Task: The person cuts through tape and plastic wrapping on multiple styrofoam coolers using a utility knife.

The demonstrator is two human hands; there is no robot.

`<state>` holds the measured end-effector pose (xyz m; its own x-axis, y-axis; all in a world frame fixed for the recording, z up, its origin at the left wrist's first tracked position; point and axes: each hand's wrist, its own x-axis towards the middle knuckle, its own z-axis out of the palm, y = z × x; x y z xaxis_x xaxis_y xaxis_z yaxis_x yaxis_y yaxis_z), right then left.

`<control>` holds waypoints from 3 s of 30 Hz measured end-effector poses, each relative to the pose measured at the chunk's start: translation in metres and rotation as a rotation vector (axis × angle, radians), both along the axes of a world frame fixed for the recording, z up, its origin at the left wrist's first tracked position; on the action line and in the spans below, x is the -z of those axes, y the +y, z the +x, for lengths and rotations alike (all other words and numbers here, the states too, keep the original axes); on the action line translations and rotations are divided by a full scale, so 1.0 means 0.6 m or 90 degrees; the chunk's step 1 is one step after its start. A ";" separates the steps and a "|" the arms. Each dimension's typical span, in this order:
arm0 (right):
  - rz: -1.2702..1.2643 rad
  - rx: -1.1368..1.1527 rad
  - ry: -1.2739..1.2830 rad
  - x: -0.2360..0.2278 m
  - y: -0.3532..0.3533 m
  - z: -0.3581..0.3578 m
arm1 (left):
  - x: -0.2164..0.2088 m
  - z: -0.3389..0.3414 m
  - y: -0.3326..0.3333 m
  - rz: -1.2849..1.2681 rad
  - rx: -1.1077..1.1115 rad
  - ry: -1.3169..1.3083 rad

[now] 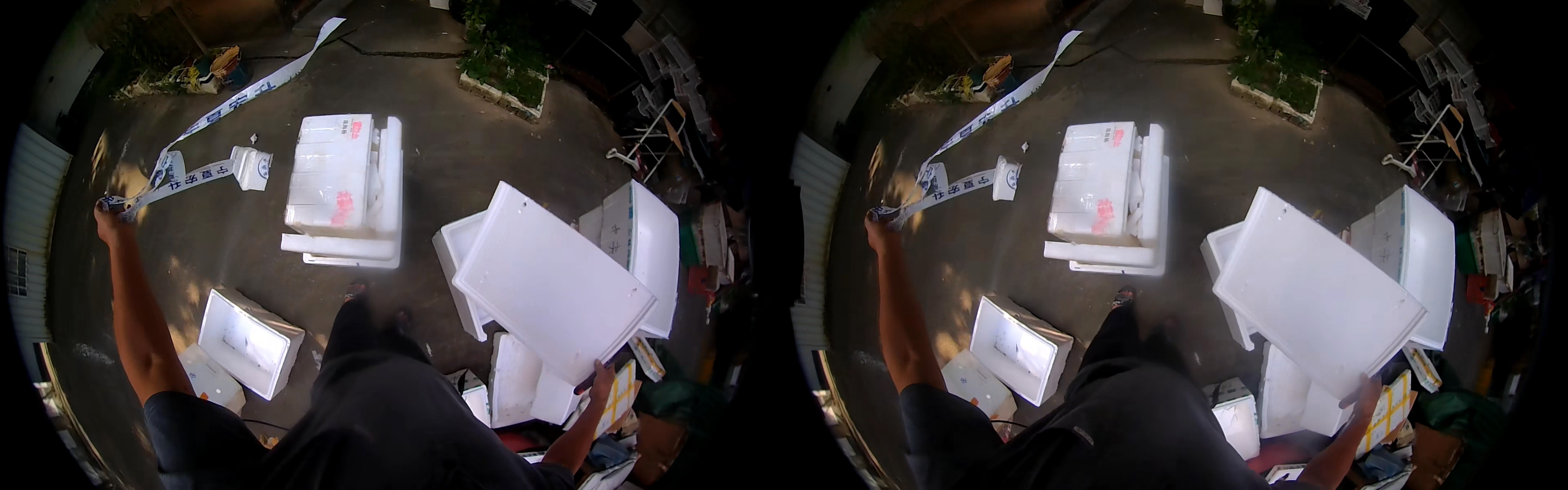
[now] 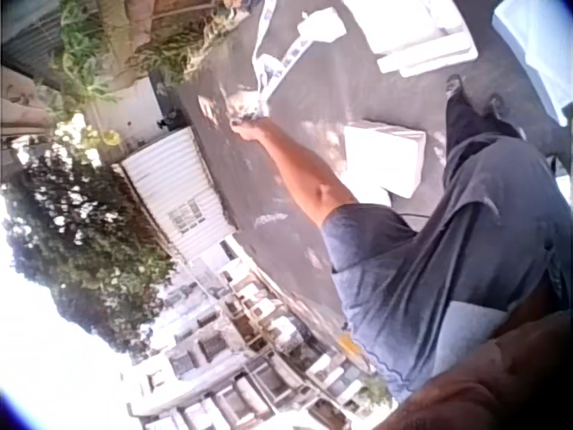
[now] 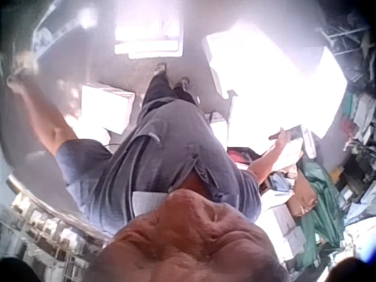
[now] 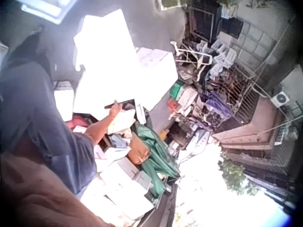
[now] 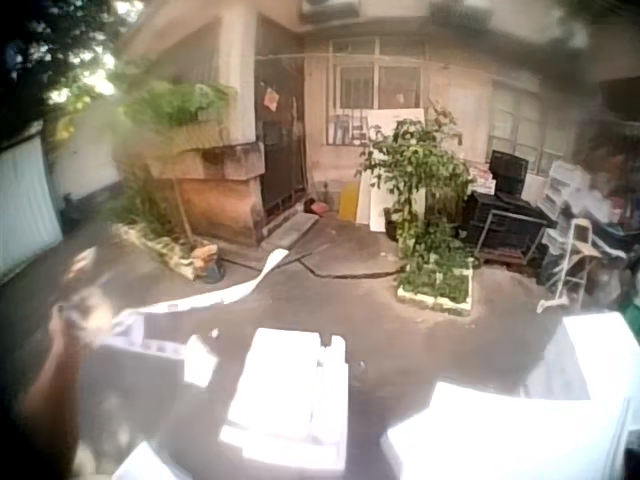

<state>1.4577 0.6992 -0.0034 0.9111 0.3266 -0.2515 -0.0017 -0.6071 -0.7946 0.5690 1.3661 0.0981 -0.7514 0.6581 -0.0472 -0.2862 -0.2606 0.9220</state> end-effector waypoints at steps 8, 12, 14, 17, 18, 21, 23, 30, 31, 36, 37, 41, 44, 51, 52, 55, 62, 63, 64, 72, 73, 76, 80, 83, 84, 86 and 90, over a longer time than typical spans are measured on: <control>0.154 -0.081 0.095 0.059 0.219 0.074 | 0.172 -0.346 -0.458 -0.343 -0.342 0.245; 0.234 -0.135 0.220 0.060 0.338 0.023 | 0.245 -0.348 -0.663 -0.396 -0.355 0.182; 0.238 -0.098 0.269 0.076 0.393 -0.004 | 0.281 -0.338 -0.743 -0.371 -0.371 0.051; 0.223 -0.107 0.299 0.078 0.474 -0.048 | 0.272 -0.267 -0.785 -0.309 -0.410 -0.111; 0.203 -0.126 0.308 0.075 0.505 -0.065 | 0.270 -0.270 -0.807 -0.295 -0.409 -0.112; 0.174 -0.163 0.344 0.066 0.575 -0.140 | 0.271 -0.298 -0.835 -0.249 -0.355 -0.081; 0.143 -0.246 0.357 0.049 0.617 -0.185 | 0.278 -0.327 -0.862 -0.202 -0.267 -0.040; 0.176 -0.191 0.240 0.078 0.655 -0.232 | 0.276 -0.248 -0.705 -0.268 -0.073 -0.069; 0.178 -0.188 0.246 0.075 0.659 -0.271 | 0.286 -0.241 -0.683 -0.265 -0.069 -0.058; 0.168 -0.225 0.303 0.036 0.611 -0.325 | 0.299 -0.076 -0.486 -0.374 0.189 -0.027; 0.168 -0.238 0.303 0.026 0.609 -0.342 | 0.319 -0.054 -0.459 -0.385 0.280 -0.007; 0.217 -0.282 0.195 -0.074 0.618 -0.476 | 0.319 0.068 -0.331 -0.406 0.459 0.125; 0.166 -0.280 0.201 -0.084 0.620 -0.493 | 0.261 0.151 -0.255 -0.248 0.436 0.278; 0.106 -0.348 0.230 -0.083 0.617 -0.506 | 0.163 0.286 -0.209 -0.145 0.703 0.617; 0.082 -0.352 0.209 -0.089 0.615 -0.513 | 0.178 0.294 -0.211 -0.145 0.697 0.654; 0.002 -0.382 0.223 -0.100 0.610 -0.514 | 0.187 0.315 -0.212 -0.120 0.681 0.740; 0.048 -0.424 0.228 -0.101 0.605 -0.509 | 0.203 0.327 -0.184 -0.147 0.635 0.769; 0.069 -0.454 0.244 -0.109 0.603 -0.507 | 0.202 0.319 -0.179 -0.137 0.623 0.757; 0.090 -0.485 0.260 -0.120 0.602 -0.509 | 0.196 0.308 -0.176 -0.119 0.614 0.754; 0.041 -0.669 -0.183 -0.199 0.655 -0.576 | 0.185 0.234 -0.142 -0.119 0.598 0.650; 0.055 -0.678 -0.228 -0.197 0.663 -0.572 | 0.173 0.233 -0.143 -0.121 0.594 0.628; 0.159 -0.724 -0.313 -0.214 0.696 -0.591 | 0.141 0.209 -0.143 -0.112 0.569 0.573; 0.193 -0.785 -0.330 -0.227 0.714 -0.586 | 0.111 0.181 -0.164 -0.112 0.531 0.474; 0.138 -0.769 -0.243 -0.255 0.711 -0.588 | 0.132 0.113 -0.202 -0.275 0.516 0.571; 0.113 -0.763 -0.216 -0.259 0.707 -0.587 | 0.162 0.079 -0.220 -0.258 0.506 0.532; 0.095 -0.772 -0.252 -0.269 0.700 -0.586 | 0.238 0.024 -0.266 -0.278 0.465 0.492; 0.005 -0.681 -0.197 -0.283 0.675 -0.581 | 0.364 -0.053 -0.365 -0.526 0.452 0.506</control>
